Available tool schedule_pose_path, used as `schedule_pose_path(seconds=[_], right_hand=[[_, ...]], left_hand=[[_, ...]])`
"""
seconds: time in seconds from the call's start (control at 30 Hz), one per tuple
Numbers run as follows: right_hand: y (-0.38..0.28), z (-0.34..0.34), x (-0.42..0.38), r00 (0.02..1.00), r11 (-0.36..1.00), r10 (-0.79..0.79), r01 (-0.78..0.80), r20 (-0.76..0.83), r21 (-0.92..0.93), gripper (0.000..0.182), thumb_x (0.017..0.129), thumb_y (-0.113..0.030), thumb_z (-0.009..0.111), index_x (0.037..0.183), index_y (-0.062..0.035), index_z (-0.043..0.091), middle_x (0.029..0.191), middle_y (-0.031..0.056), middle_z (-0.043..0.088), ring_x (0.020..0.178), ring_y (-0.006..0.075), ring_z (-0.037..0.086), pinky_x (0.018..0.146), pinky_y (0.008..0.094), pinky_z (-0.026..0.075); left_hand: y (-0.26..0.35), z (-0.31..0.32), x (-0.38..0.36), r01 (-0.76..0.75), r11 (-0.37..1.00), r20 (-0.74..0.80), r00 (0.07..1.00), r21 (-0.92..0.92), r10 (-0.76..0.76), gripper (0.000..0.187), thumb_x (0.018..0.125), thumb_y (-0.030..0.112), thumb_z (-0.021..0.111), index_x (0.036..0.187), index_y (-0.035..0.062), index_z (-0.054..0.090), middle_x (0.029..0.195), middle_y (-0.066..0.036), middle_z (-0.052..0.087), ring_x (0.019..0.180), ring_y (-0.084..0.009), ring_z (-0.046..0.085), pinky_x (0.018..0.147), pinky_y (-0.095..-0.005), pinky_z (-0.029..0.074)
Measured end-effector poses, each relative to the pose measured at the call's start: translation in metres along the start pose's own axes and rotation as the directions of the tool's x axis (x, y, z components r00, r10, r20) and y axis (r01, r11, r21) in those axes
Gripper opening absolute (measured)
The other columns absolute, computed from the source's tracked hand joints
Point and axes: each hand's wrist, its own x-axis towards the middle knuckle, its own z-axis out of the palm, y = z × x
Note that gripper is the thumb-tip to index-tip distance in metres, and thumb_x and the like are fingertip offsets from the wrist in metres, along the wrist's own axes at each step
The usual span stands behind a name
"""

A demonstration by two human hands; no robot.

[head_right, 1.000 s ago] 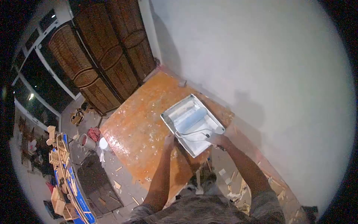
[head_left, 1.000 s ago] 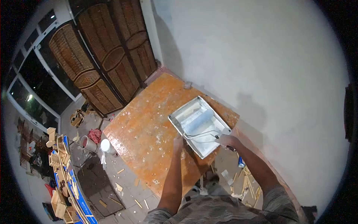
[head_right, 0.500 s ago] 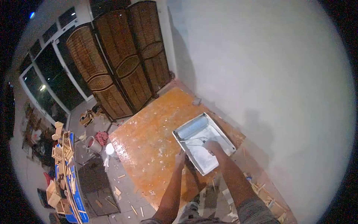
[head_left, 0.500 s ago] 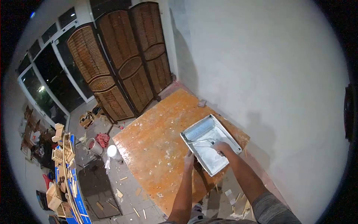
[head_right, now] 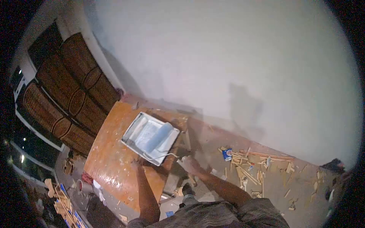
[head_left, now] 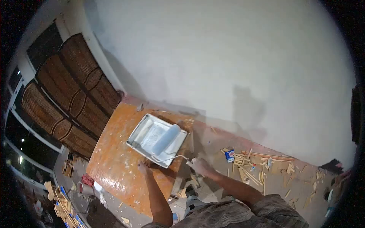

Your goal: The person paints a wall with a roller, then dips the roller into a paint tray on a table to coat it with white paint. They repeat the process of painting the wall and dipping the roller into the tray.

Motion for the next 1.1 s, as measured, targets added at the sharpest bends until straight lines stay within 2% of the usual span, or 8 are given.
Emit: schedule_pose_path(seconds=[0.23,0.27,0.47,0.57,0.67,0.87,0.97,1.1], right_hand=[[0.06,-0.102,-0.101,0.899,0.904,0.321,-0.198,-0.297,0.379,0.032,0.083,-0.033,0.053,0.078,-0.0019,0.057,0.062,0.0196,0.057,0.059,0.037,0.058,0.053,0.0427,0.047],[0.089,-0.102,-0.109,0.925,0.881,0.297,-0.17,-0.238,0.441,0.03,0.082,-0.03,0.054,0.083,0.0004,0.056,0.067,0.0229,0.057,0.065,0.0384,0.058,0.056,0.0444,0.047],[0.238,-0.11,-0.173,0.885,0.917,0.323,-0.203,-0.337,0.344,0.031,0.083,-0.024,0.053,0.078,0.0061,0.054,0.066,0.0231,0.053,0.065,0.0369,0.056,0.057,0.0425,0.042],[0.32,-0.08,-0.187,0.731,0.736,0.648,-0.528,-0.214,0.424,0.029,0.084,-0.024,0.05,0.077,0.0033,0.053,0.059,0.0166,0.052,0.06,0.0293,0.057,0.057,0.04,0.043],[0.383,-0.072,-0.197,0.813,0.878,0.465,-0.475,-0.351,0.063,0.028,0.085,-0.025,0.049,0.075,0.0008,0.052,0.055,0.0119,0.05,0.052,0.0243,0.053,0.05,0.0367,0.042],[0.478,-0.12,-0.189,0.554,0.332,0.828,-0.616,0.093,0.714,0.03,0.086,-0.027,0.046,0.069,-0.0022,0.049,0.05,0.0051,0.046,0.039,0.0175,0.047,0.037,0.0308,0.039],[0.556,-0.112,-0.194,0.717,0.656,0.697,-0.636,-0.002,0.405,0.024,0.085,-0.02,0.044,0.083,0.003,0.052,0.07,0.0171,0.051,0.06,0.0244,0.054,0.052,0.0376,0.043],[0.622,-0.112,-0.182,0.696,0.697,0.704,-0.715,0.14,0.051,0.029,0.09,-0.019,0.038,0.093,0.0051,0.053,0.075,0.0216,0.053,0.072,0.0308,0.057,0.062,0.0416,0.045]], left_hand=[[-0.123,0.007,-0.125,-0.357,0.809,0.274,0.928,0.467,0.251,0.018,0.085,0.017,0.046,0.08,0.0011,0.053,0.066,-0.006,0.052,0.056,-0.0133,0.047,0.05,-0.0274,0.038],[-0.124,0.034,-0.191,-0.118,0.99,0.478,0.876,0.071,0.07,0.012,0.084,0.011,0.047,0.08,0.0024,0.055,0.07,-0.006,0.055,0.056,-0.0125,0.05,0.05,-0.0257,0.04],[-0.262,0.08,-0.362,0.133,0.808,0.437,0.785,0.573,-0.44,0.01,0.081,0.012,0.055,0.074,0.0058,0.058,0.068,-0.004,0.055,0.056,-0.0115,0.051,0.052,-0.024,0.042],[-0.312,0.09,-0.426,0.128,0.723,0.533,0.593,0.679,-0.604,0.012,0.082,0.015,0.057,0.079,0.0041,0.059,0.072,-0.004,0.057,0.064,-0.0119,0.054,0.059,-0.0256,0.045],[-0.34,0.109,-0.479,0.175,0.649,0.523,0.456,0.74,-0.72,0.016,0.084,0.019,0.056,0.084,0.003,0.058,0.076,-0.004,0.058,0.07,-0.0135,0.057,0.066,-0.0285,0.048],[-0.413,0.181,-0.526,0.46,0.506,0.442,0.248,0.729,-0.862,0.024,0.087,0.03,0.052,0.083,0.006,0.054,0.074,-0.005,0.057,0.07,-0.0162,0.058,0.068,-0.0324,0.049],[-0.464,0.229,-0.544,0.643,0.287,0.356,0.024,0.71,-0.934,0.034,0.087,0.042,0.047,0.087,0.008,0.053,0.079,-0.006,0.056,0.072,-0.0179,0.057,0.068,-0.0345,0.049],[-0.501,0.307,-0.575,0.757,0.241,0.331,0.035,0.608,-0.943,0.046,0.084,0.05,0.048,0.101,0.0073,0.049,0.088,-0.008,0.053,0.083,-0.0166,0.054,0.068,-0.0305,0.046]])
